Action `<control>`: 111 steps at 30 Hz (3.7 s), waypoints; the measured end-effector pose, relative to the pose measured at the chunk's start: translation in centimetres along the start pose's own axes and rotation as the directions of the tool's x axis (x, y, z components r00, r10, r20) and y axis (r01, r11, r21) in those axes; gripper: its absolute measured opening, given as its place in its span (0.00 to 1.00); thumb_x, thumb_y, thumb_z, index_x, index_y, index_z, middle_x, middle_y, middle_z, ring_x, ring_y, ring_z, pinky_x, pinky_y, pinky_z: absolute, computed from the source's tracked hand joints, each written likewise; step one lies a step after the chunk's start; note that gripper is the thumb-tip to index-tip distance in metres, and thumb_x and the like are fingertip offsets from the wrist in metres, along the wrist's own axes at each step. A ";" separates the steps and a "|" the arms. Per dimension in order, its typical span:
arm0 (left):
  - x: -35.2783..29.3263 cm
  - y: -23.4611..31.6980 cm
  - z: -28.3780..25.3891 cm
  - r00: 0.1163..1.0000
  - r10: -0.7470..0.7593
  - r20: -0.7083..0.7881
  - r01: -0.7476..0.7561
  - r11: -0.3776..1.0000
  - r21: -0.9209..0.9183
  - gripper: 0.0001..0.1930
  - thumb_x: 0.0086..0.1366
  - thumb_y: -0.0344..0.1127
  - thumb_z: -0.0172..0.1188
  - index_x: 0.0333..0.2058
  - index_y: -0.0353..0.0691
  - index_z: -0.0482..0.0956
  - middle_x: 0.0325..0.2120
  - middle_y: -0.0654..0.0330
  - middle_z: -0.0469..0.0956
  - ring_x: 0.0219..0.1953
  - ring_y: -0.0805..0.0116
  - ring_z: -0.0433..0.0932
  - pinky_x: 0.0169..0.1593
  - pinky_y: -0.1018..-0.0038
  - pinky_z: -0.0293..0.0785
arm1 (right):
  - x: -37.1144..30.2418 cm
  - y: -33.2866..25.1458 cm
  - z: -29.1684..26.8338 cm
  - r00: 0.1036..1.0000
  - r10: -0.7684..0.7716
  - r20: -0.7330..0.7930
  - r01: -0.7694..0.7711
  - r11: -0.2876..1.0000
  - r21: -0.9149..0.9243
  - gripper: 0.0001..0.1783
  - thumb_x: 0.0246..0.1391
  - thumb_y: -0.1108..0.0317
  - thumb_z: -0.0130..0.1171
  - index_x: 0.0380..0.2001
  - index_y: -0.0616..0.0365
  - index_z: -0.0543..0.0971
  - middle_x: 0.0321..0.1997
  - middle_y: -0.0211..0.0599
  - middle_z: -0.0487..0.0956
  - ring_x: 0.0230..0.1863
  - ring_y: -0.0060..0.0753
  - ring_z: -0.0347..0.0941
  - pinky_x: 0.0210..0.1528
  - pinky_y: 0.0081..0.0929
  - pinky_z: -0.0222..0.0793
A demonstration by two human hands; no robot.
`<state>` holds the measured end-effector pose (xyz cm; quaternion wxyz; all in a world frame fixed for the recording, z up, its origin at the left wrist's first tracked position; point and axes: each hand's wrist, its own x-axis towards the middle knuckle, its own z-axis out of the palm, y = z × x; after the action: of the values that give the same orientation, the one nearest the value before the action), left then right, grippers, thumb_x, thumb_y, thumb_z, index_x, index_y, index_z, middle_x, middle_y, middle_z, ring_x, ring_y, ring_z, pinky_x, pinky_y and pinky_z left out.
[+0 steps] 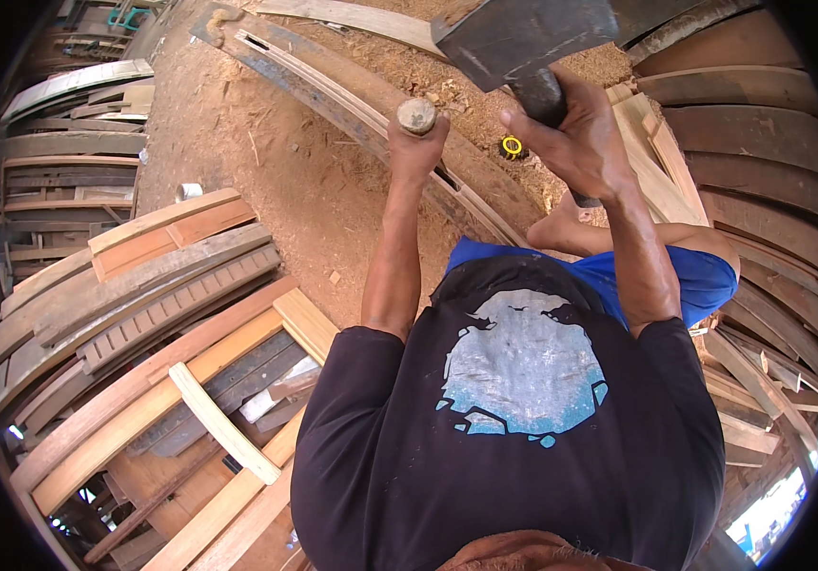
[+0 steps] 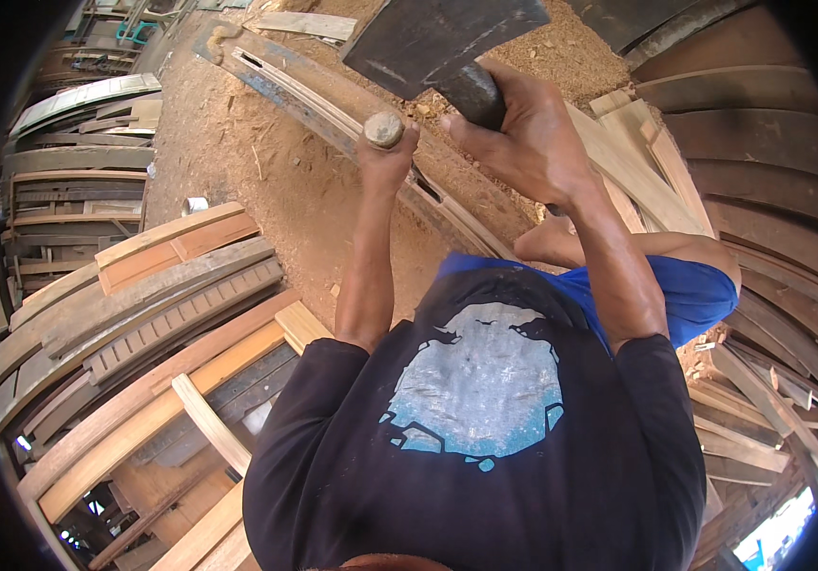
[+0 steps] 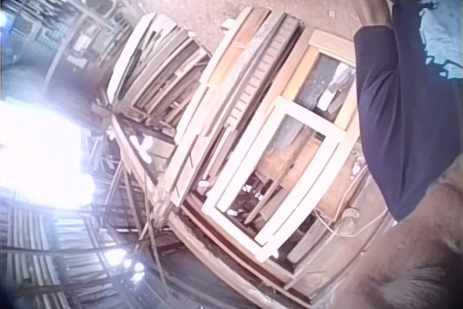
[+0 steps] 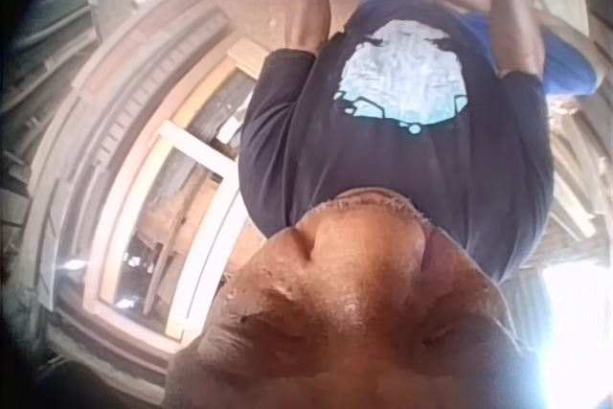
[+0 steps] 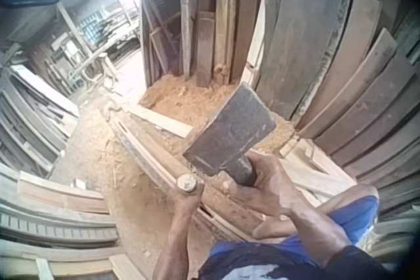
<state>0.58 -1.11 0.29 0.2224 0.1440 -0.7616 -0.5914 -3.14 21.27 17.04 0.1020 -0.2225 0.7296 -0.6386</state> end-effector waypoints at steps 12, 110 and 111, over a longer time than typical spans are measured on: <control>-2.6 -0.7 -0.2 0.971 0.190 0.145 -0.192 0.981 -0.001 0.14 0.55 0.26 0.69 0.40 0.35 0.79 0.32 0.60 0.83 0.35 0.72 0.80 0.40 0.72 0.78 | 0.2 8.2 3.1 0.959 -0.230 0.169 0.284 0.811 -0.512 0.11 0.51 0.71 0.67 0.39 0.58 0.80 0.25 0.44 0.79 0.28 0.45 0.78 0.35 0.38 0.73; -15.1 -8.0 1.3 0.706 -0.663 0.248 0.624 0.749 0.223 0.52 0.53 0.51 0.76 0.67 0.33 0.57 0.56 0.44 0.75 0.58 0.51 0.75 0.63 0.65 0.69 | 2.5 18.9 -0.6 0.670 0.713 0.208 -0.476 0.627 -0.617 0.19 0.39 0.65 0.67 0.35 0.67 0.80 0.25 0.38 0.80 0.24 0.30 0.76 0.29 0.30 0.72; -15.1 -8.3 1.6 0.691 -0.676 0.257 0.642 0.737 0.213 0.51 0.53 0.51 0.76 0.67 0.32 0.57 0.55 0.44 0.76 0.58 0.51 0.76 0.62 0.65 0.70 | 3.0 16.9 -1.2 0.713 0.665 0.222 -0.464 0.685 -0.561 0.19 0.39 0.64 0.67 0.34 0.67 0.80 0.25 0.37 0.80 0.25 0.28 0.76 0.29 0.29 0.71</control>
<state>12.35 5.37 -10.55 -0.1381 0.3224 -0.7144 -0.6055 -9.55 22.42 1.10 0.3921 -0.1266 0.8543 -0.3168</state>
